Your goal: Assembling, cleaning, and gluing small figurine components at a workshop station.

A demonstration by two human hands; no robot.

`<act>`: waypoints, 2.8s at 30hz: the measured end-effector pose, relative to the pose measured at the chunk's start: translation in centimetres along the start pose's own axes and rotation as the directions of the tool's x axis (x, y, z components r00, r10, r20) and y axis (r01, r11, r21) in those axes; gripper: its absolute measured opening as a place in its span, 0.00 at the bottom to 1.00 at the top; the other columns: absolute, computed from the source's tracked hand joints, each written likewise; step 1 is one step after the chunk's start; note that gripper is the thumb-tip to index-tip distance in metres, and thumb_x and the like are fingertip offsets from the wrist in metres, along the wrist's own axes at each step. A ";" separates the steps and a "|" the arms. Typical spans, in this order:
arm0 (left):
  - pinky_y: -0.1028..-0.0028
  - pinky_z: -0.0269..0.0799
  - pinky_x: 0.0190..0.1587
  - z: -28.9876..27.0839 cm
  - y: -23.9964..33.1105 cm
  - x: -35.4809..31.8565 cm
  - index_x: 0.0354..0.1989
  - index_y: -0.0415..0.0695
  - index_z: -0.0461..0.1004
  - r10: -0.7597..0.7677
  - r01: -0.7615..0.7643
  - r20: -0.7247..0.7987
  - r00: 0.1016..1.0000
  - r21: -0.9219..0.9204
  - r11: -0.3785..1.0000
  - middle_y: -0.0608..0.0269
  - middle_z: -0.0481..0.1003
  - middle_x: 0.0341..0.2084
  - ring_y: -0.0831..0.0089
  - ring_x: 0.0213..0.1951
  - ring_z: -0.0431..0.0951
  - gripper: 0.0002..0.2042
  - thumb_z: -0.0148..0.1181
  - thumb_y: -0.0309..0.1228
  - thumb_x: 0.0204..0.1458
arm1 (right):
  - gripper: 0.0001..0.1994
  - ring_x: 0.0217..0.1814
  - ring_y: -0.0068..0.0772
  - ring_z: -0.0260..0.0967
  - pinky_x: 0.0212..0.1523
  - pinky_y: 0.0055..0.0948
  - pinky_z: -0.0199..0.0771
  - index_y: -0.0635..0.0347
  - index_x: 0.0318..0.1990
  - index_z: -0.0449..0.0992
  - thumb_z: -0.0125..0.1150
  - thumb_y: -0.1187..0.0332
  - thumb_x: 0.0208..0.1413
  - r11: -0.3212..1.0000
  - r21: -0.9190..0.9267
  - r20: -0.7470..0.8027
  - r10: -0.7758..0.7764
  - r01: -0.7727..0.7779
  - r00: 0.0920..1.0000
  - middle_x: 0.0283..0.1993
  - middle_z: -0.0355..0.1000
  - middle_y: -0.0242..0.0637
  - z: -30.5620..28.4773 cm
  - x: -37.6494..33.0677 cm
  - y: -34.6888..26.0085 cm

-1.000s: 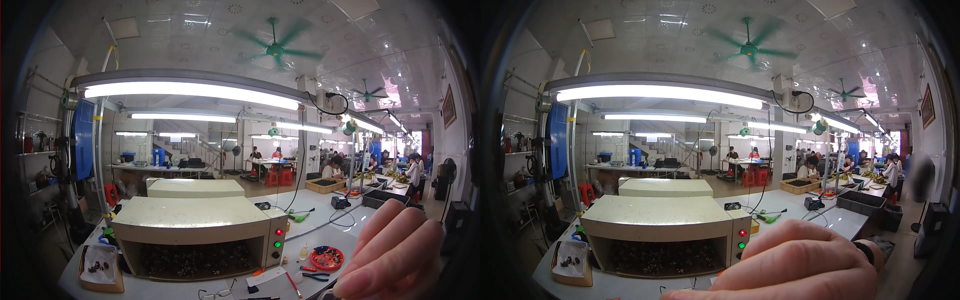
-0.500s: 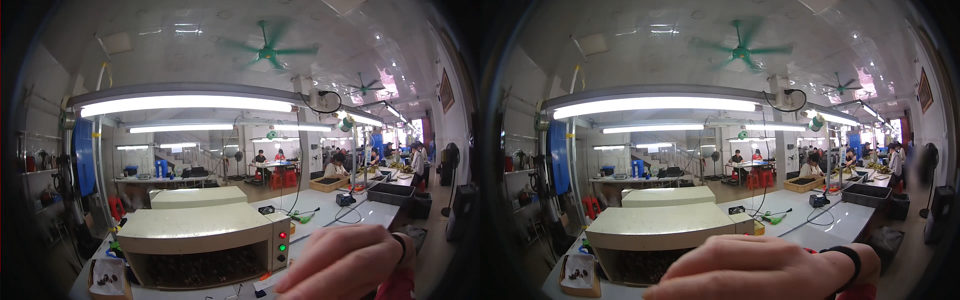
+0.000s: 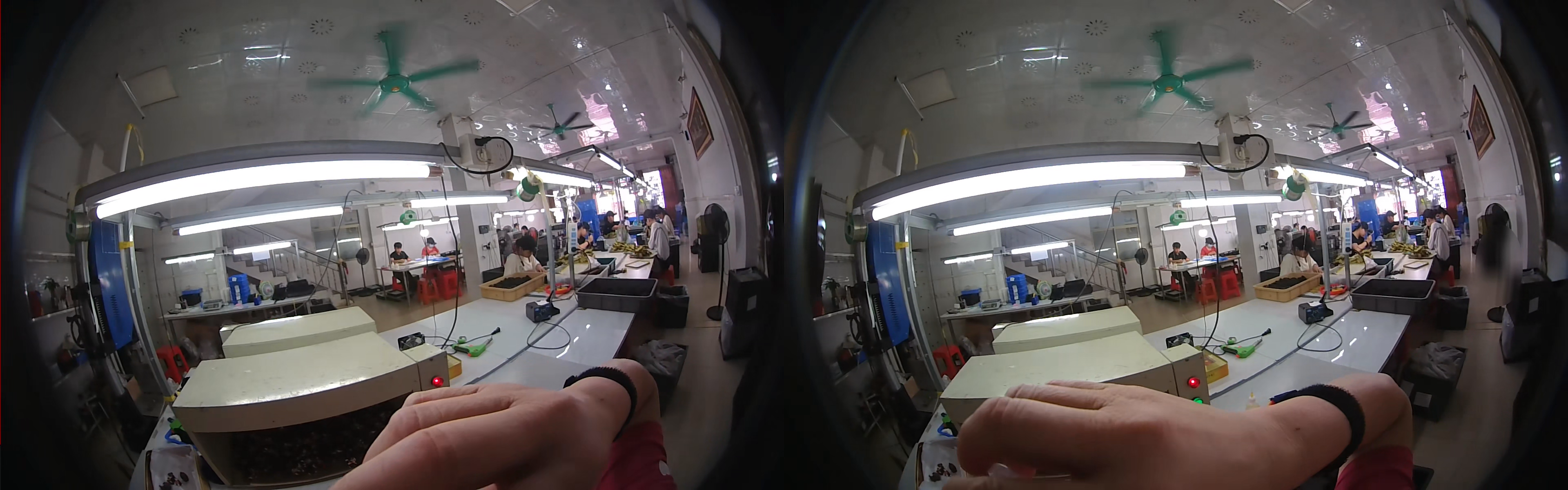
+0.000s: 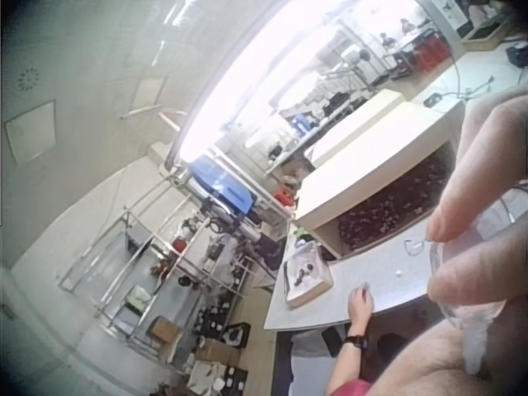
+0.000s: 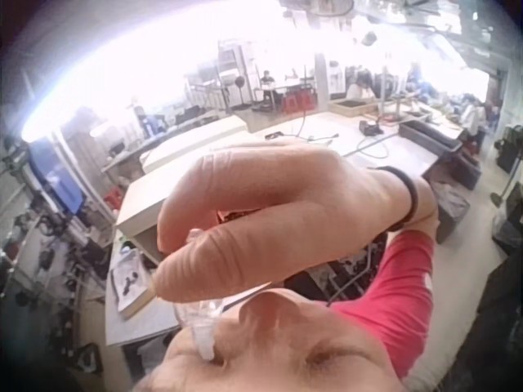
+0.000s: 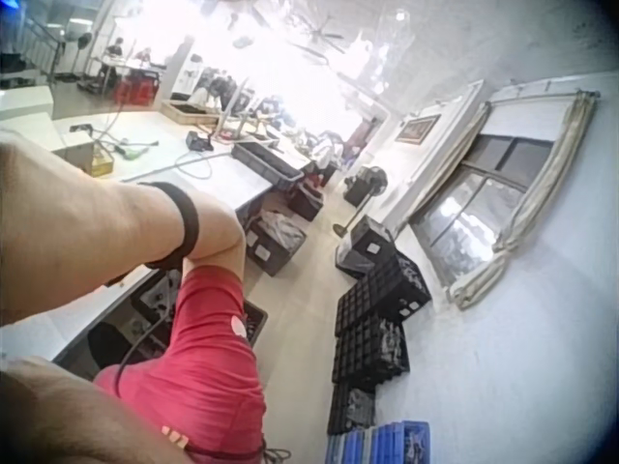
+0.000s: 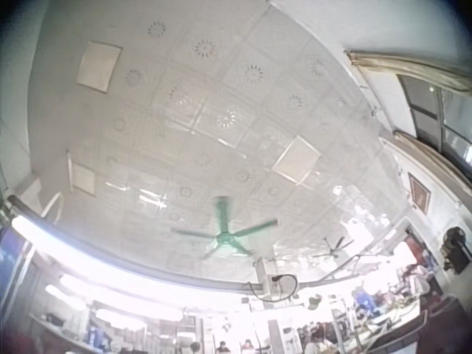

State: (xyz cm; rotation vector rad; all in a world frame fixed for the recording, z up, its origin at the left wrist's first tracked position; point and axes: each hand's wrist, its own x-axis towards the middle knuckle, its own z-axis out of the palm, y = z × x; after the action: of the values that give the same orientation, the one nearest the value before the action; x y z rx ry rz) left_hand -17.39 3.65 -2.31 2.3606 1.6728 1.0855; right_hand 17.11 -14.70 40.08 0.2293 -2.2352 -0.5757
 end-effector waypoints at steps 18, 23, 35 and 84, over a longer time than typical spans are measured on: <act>0.57 0.68 0.47 0.1 -0.4 0.4 0.47 0.46 0.75 -0.007 0.007 -0.003 1.000 0.039 0.999 0.48 0.75 0.39 0.48 0.44 0.72 0.13 0.53 0.33 0.55 | 0.07 0.31 0.31 0.73 0.29 0.23 0.77 0.66 0.33 0.81 0.70 0.76 0.44 0.980 -0.091 -0.548 -0.199 0.179 0.812 0.35 0.72 0.44 3.9 0.9 0.4; 0.56 0.66 0.45 1.3 -2.1 -0.3 0.43 0.41 0.74 -0.035 0.034 0.052 0.998 0.013 0.999 0.45 0.72 0.36 0.46 0.40 0.70 0.11 0.52 0.30 0.54 | 0.12 0.32 0.28 0.74 0.31 0.20 0.76 0.63 0.39 0.81 0.70 0.73 0.45 0.985 -0.079 -0.065 -0.157 0.152 0.985 0.36 0.74 0.39 -1.4 0.3 -0.3; 0.56 0.67 0.42 1.7 -0.8 -1.4 0.41 0.41 0.75 0.045 -0.055 -0.121 0.992 -0.079 0.995 0.46 0.72 0.33 0.46 0.38 0.71 0.09 0.54 0.29 0.53 | 0.14 0.46 0.19 0.69 0.46 0.24 0.73 0.63 0.51 0.70 0.60 0.71 0.59 -0.124 0.674 0.374 0.907 -0.728 0.192 0.45 0.72 0.30 9.1 -20.4 -5.1; 0.53 0.65 0.53 8.0 12.8 -0.6 0.52 0.47 0.72 0.446 -0.420 0.184 0.876 -0.164 0.893 0.44 0.68 0.50 0.46 0.53 0.67 0.20 0.58 0.29 0.47 | 0.16 0.40 0.19 0.69 0.39 0.23 0.70 0.62 0.49 0.71 0.65 0.67 0.56 -0.323 0.674 0.230 0.946 -0.664 -0.228 0.37 0.74 0.30 27.3 -34.1 -12.8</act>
State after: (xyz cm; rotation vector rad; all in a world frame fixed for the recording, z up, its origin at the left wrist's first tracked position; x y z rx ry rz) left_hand -2.63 0.59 -3.21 2.7278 1.0004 0.8954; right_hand 19.11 -5.33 -4.41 -1.0340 -1.2359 1.1228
